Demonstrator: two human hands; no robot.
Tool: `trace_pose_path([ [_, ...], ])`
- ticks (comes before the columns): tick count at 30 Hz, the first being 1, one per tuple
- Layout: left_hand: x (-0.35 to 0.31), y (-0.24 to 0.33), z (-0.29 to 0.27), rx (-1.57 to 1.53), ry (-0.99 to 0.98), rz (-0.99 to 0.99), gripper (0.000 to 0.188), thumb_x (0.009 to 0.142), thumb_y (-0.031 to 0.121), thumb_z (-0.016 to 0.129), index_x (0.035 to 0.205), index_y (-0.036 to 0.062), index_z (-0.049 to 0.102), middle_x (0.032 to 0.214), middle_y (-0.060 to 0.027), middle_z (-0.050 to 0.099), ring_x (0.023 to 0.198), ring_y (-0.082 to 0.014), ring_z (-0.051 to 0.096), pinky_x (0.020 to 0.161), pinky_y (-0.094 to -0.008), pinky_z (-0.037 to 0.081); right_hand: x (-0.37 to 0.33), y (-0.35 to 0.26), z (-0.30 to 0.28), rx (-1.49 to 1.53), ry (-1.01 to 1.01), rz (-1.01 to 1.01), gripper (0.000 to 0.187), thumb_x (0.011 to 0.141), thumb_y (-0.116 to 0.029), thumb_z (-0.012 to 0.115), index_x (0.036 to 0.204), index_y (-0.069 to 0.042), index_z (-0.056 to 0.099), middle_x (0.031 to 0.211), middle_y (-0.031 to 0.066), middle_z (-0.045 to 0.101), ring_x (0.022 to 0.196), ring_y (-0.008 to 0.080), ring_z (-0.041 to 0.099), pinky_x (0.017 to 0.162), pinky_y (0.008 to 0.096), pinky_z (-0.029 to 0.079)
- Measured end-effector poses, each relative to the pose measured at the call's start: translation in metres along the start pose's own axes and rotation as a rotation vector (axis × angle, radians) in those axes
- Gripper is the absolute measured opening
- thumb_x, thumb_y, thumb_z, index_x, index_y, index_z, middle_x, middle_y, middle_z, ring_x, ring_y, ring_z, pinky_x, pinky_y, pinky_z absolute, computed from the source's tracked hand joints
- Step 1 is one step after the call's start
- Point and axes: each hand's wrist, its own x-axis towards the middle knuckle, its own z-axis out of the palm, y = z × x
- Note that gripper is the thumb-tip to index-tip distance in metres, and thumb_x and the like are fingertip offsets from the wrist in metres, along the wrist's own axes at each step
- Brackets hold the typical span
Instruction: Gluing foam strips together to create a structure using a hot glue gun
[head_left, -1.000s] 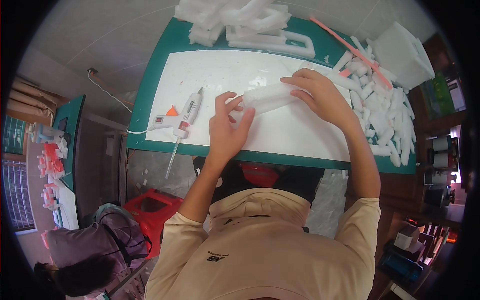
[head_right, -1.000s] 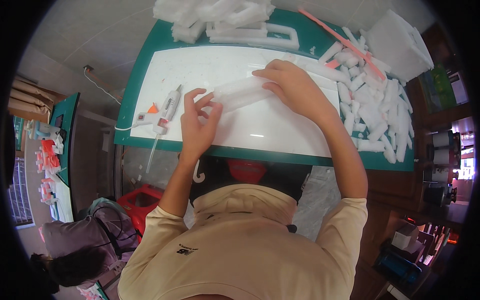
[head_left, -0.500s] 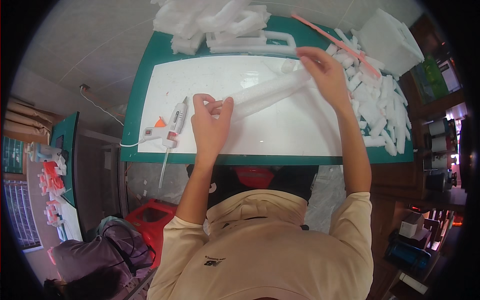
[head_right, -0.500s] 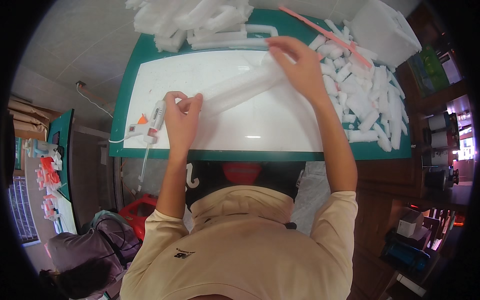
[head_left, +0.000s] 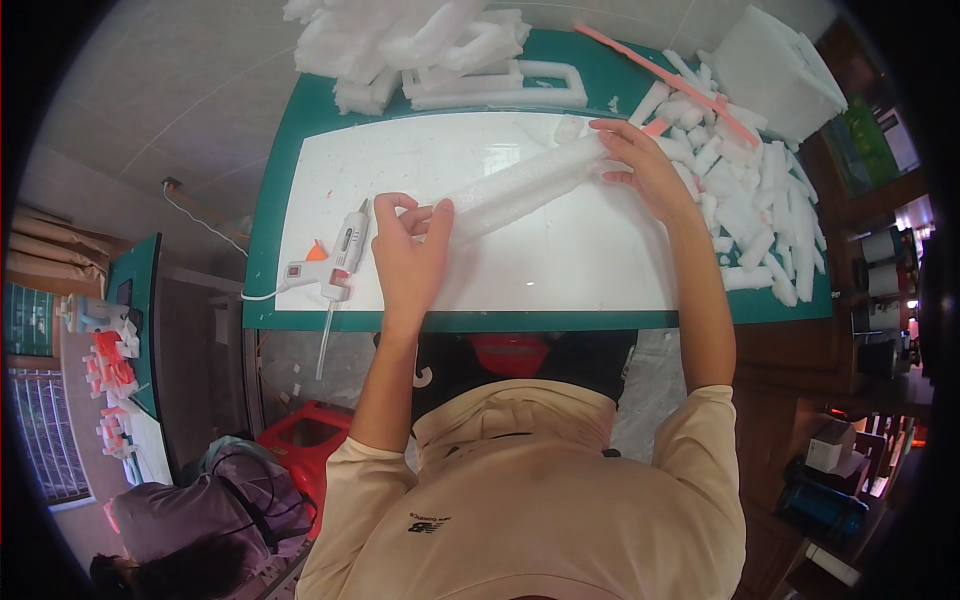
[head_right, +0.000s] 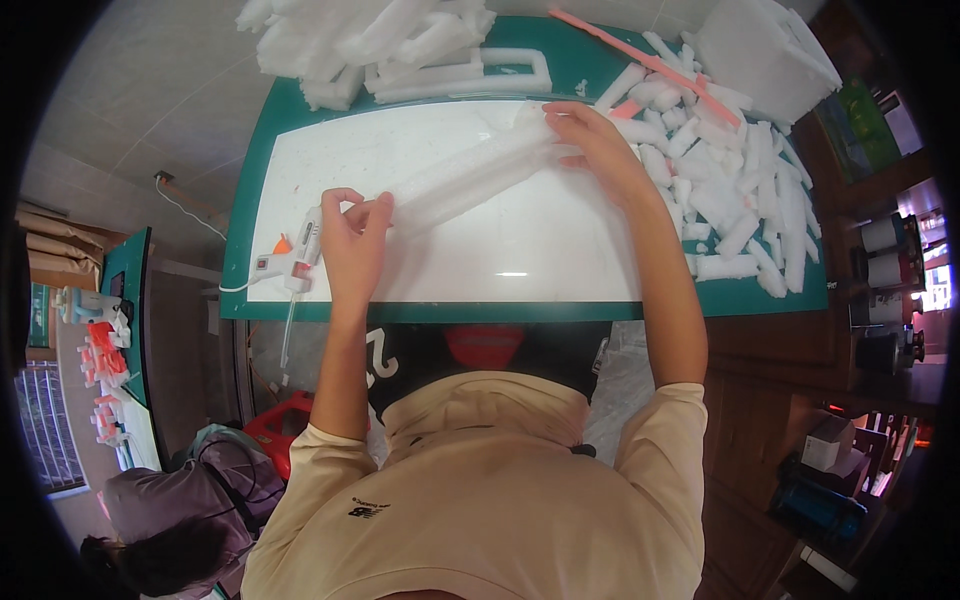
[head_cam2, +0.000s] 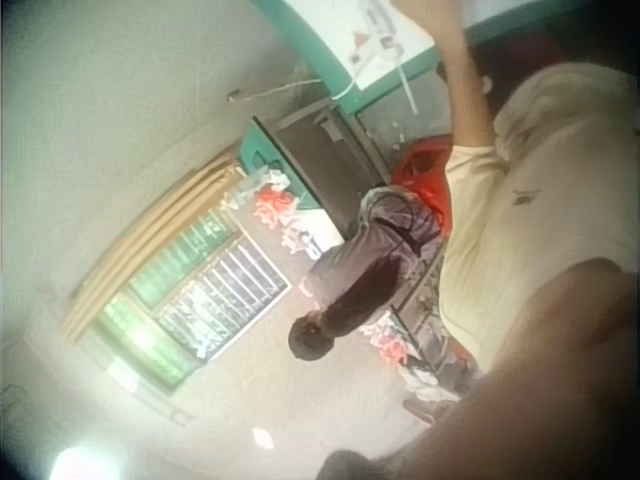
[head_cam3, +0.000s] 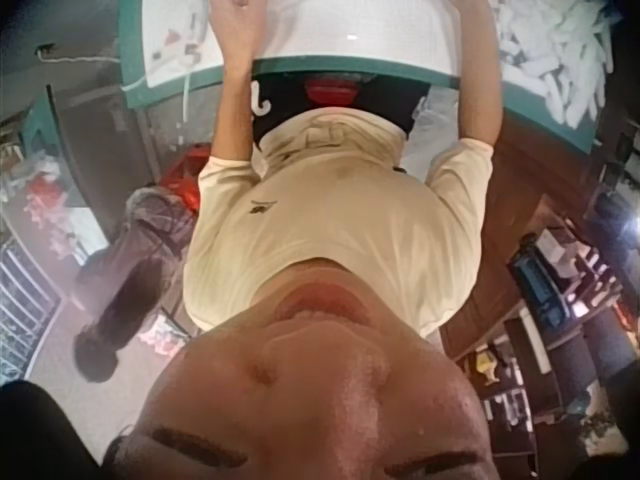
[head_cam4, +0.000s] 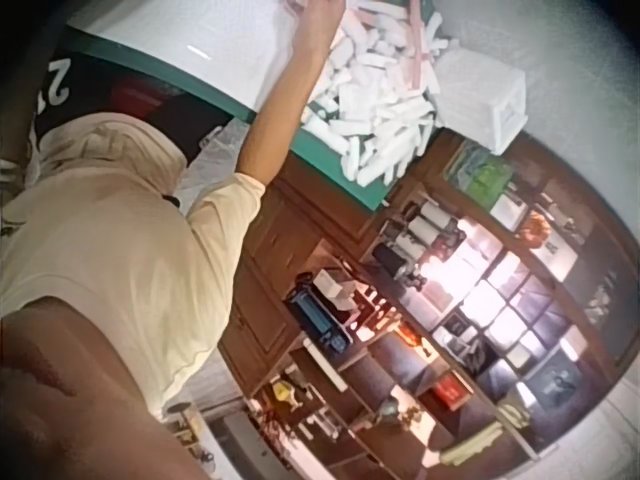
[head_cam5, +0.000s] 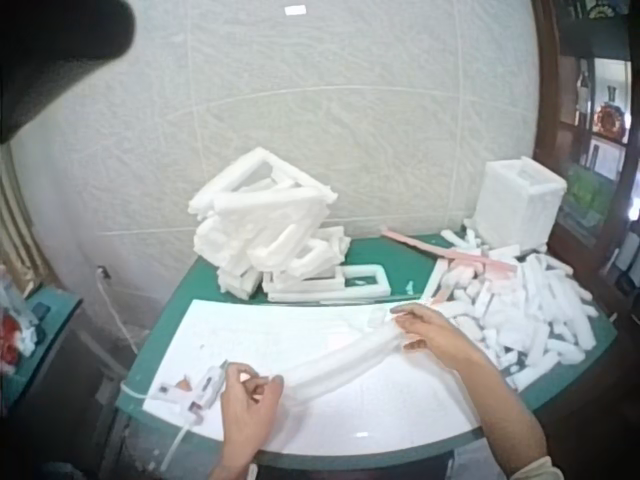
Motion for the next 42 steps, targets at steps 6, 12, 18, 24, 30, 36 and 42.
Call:
trace_pose_path([
  [6,-0.001,0.003,-0.001,0.007,-0.006,-0.015,0.038,0.089,0.023,0.07,0.106,0.001,0.043,0.086,-0.0195,0.072,0.075,-0.0196,0.067,0.064,-0.0286,0.049,-0.002,-0.002,0.002,0.106,-0.041,0.047,0.036,0.1,-0.033,0.054,0.13,-0.014,0.058,0.125,0.0031,0.057,0.111,0.0141,0.054,0.086,0.0324,0.05],
  [12,0.0,-0.001,-0.003,-0.016,-0.006,-0.007,0.038,0.089,0.022,0.07,0.107,0.002,0.043,0.085,-0.0187,0.072,0.073,-0.0169,0.065,0.064,-0.0272,0.048,0.005,0.006,0.004,0.263,-0.131,-0.012,0.035,0.1,-0.028,0.054,0.129,-0.009,0.057,0.124,0.0065,0.06,0.112,0.0163,0.058,0.085,0.0328,0.055],
  [18,0.0,0.002,-0.004,-0.025,-0.019,-0.037,0.037,0.09,0.021,0.069,0.107,0.0024,0.043,0.083,-0.0171,0.071,0.072,-0.0158,0.063,0.064,-0.0277,0.047,0.009,0.013,0.005,0.285,-0.128,-0.021,0.034,0.099,-0.026,0.056,0.127,-0.007,0.058,0.124,0.0079,0.059,0.112,0.0175,0.059,0.087,0.0325,0.056],
  [24,0.001,-0.003,-0.004,-0.033,-0.018,-0.021,0.037,0.09,0.021,0.069,0.107,0.0021,0.042,0.082,-0.0163,0.071,0.071,-0.0147,0.062,0.065,-0.0273,0.046,0.012,0.016,0.004,0.245,-0.125,-0.029,0.033,0.099,-0.028,0.056,0.123,-0.005,0.06,0.123,0.0081,0.057,0.109,0.0177,0.058,0.086,0.0316,0.056],
  [30,0.001,0.001,-0.005,-0.001,-0.035,-0.025,0.036,0.09,0.02,0.069,0.107,0.0022,0.042,0.082,-0.0155,0.071,0.07,-0.0139,0.06,0.064,-0.0267,0.046,0.017,0.021,0.0,0.25,-0.131,-0.021,0.032,0.099,-0.026,0.057,0.121,-0.004,0.06,0.118,0.0078,0.058,0.105,0.0171,0.057,0.085,0.0311,0.057],
  [36,0.001,0.001,-0.007,-0.055,-0.037,-0.054,0.035,0.091,0.019,0.068,0.107,0.0025,0.042,0.081,-0.0138,0.07,0.071,-0.0123,0.06,0.064,-0.0257,0.045,0.015,0.019,0.003,0.279,-0.128,0.004,0.038,0.096,-0.029,0.062,0.12,0.001,0.059,0.116,0.0083,0.057,0.106,0.0181,0.054,0.085,0.0319,0.056],
  [42,0.002,-0.005,-0.007,-0.107,-0.04,-0.059,0.035,0.091,0.017,0.068,0.108,0.0024,0.042,0.081,-0.0134,0.069,0.073,-0.0119,0.06,0.066,-0.0254,0.044,0.016,0.022,0.003,0.337,-0.123,0.006,0.044,0.095,-0.033,0.065,0.12,0.003,0.06,0.116,0.0089,0.056,0.108,0.0202,0.052,0.086,0.0308,0.055],
])
